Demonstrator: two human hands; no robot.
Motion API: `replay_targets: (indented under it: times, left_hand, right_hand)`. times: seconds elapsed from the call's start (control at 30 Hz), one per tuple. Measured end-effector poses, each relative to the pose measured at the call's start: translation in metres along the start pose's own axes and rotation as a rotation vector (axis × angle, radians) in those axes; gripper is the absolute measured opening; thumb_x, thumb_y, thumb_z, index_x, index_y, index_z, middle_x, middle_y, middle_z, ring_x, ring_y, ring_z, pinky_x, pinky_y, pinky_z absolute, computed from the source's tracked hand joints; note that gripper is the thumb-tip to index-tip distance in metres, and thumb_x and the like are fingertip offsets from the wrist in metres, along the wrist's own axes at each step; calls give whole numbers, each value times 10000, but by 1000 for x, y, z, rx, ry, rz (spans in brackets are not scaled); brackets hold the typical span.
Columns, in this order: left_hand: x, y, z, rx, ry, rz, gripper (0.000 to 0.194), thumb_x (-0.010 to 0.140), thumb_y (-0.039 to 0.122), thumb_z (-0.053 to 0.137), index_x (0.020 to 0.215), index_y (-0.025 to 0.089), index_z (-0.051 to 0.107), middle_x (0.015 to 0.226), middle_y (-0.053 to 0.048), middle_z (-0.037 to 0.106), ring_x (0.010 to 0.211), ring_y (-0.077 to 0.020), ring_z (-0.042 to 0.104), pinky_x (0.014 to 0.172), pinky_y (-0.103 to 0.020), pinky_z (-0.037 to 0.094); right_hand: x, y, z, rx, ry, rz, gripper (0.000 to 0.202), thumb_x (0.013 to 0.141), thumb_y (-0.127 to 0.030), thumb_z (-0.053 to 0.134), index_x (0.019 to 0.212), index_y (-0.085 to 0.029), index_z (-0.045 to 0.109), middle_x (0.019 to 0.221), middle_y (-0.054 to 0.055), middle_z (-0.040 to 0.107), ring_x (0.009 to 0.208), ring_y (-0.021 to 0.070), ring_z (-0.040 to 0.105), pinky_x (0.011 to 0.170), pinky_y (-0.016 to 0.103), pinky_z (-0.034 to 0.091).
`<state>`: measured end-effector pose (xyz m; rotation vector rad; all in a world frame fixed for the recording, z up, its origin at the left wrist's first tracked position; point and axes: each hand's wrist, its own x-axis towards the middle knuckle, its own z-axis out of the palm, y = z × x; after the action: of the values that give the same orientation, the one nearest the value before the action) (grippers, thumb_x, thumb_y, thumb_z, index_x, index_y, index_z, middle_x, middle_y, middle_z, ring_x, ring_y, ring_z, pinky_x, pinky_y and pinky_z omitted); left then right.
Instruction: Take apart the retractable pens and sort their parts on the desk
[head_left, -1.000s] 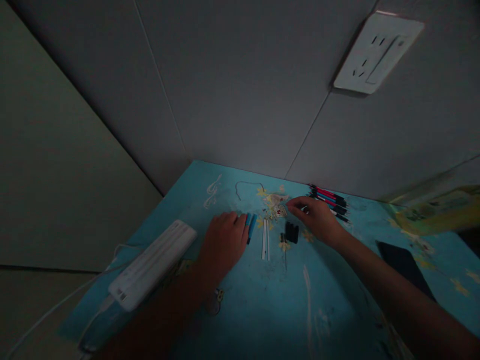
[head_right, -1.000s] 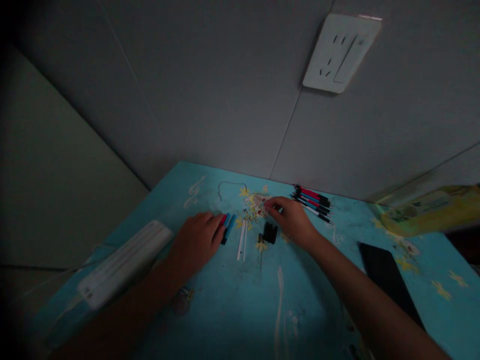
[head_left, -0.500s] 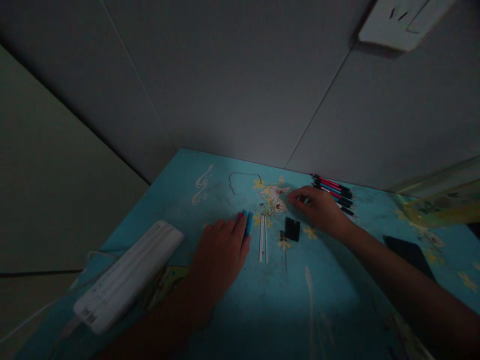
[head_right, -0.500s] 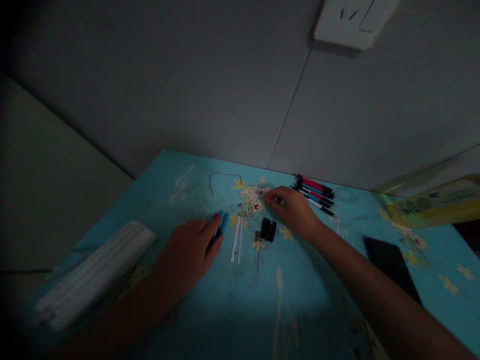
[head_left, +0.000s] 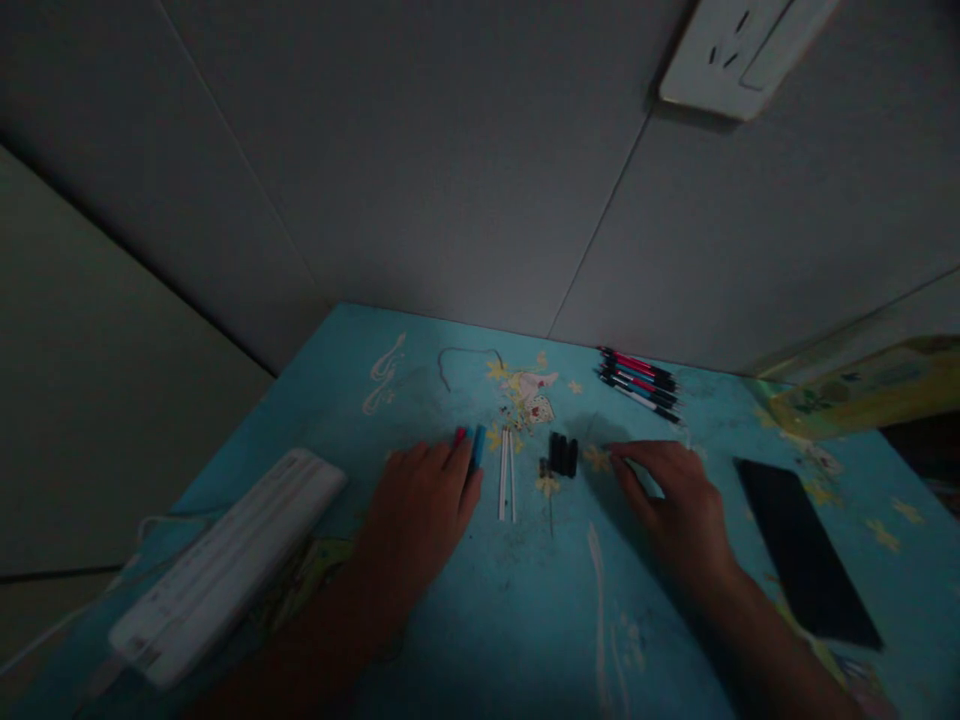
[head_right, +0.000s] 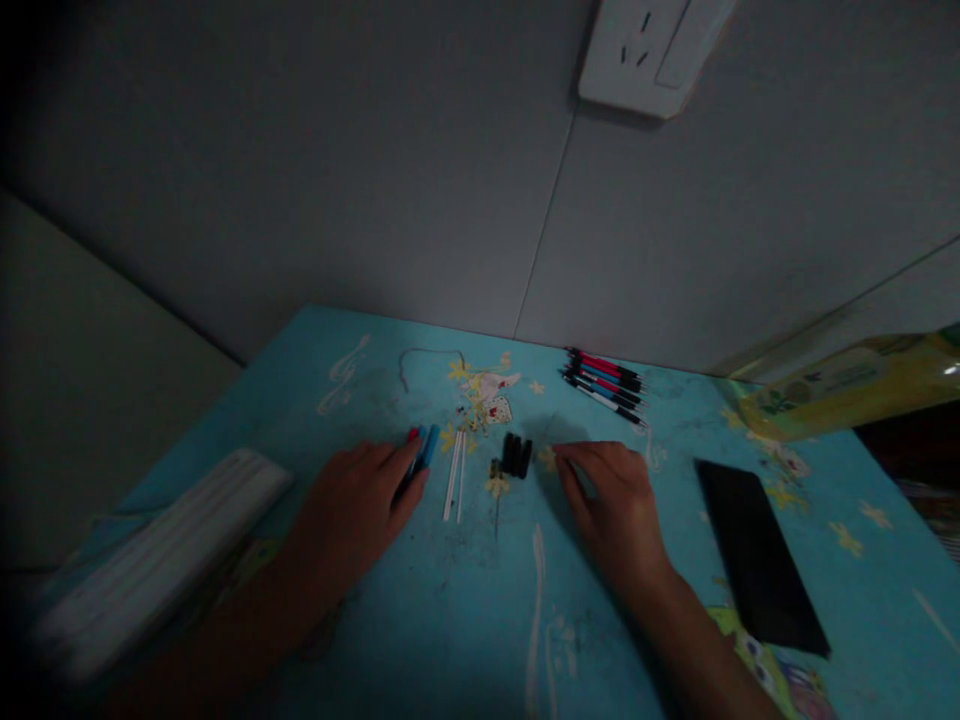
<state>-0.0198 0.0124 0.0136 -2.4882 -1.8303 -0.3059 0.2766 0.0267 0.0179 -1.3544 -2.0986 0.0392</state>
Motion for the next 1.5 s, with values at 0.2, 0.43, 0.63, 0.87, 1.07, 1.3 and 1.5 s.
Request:
replay_targets:
  times: [0.2,0.43,0.63,0.87,1.07,1.3,1.5]
  left_hand:
    - [-1,2,3,-154,76,256,231,988,251,442,1035,164,650,832,-53,615,800,-214,564,747,-391,444]
    - [-9,9,5,-238,80,689,139,944,178,500,995,180,628,699,3,562,639,-157,513,587,-313,401]
    - [-16,13,3,-236,87,810,120,949,204,494,900,195,603,572,40,524,501,-126,465,474,-310,304]
    - [-16,16,2,-235,105,814,154,932,214,502,794,203,569,524,43,513,468,-121,457,454,-333,264]
    - [-15,16,-2,-254,92,833,187,920,216,508,735,203,535,513,43,509,449,-114,433,438,-328,245]
    - [-19,19,-3,-279,141,887,197,931,213,511,740,202,558,494,44,489,454,-116,424,434,-318,254]
    - [-21,22,0,-284,75,874,212,929,189,498,730,202,569,505,33,503,459,-129,442,441,-326,297]
  right_hand:
    - [-1,22,-6,-96,246,43,135,889,-213,640,1016,-219,685,970,59,701,903,225,640,860,393,482]
    - [-2,41,-10,-128,282,191,216,900,-307,625,1084,-203,669,943,65,688,837,220,638,813,378,496]
    - [-4,39,-4,-106,211,177,223,906,-320,613,1096,-215,665,938,57,678,860,224,639,824,379,492]
    - [-4,46,1,-86,217,181,235,909,-352,605,1093,-218,665,930,54,674,847,222,638,809,376,490]
    - [-4,45,4,-66,209,174,225,912,-352,602,1081,-221,671,940,55,674,839,220,636,802,376,490]
    - [-4,40,6,-45,166,155,224,910,-346,609,1086,-221,666,941,51,675,847,218,639,810,377,498]
    - [-5,36,5,38,139,231,251,904,-375,611,1087,-217,675,943,51,684,847,219,643,810,382,503]
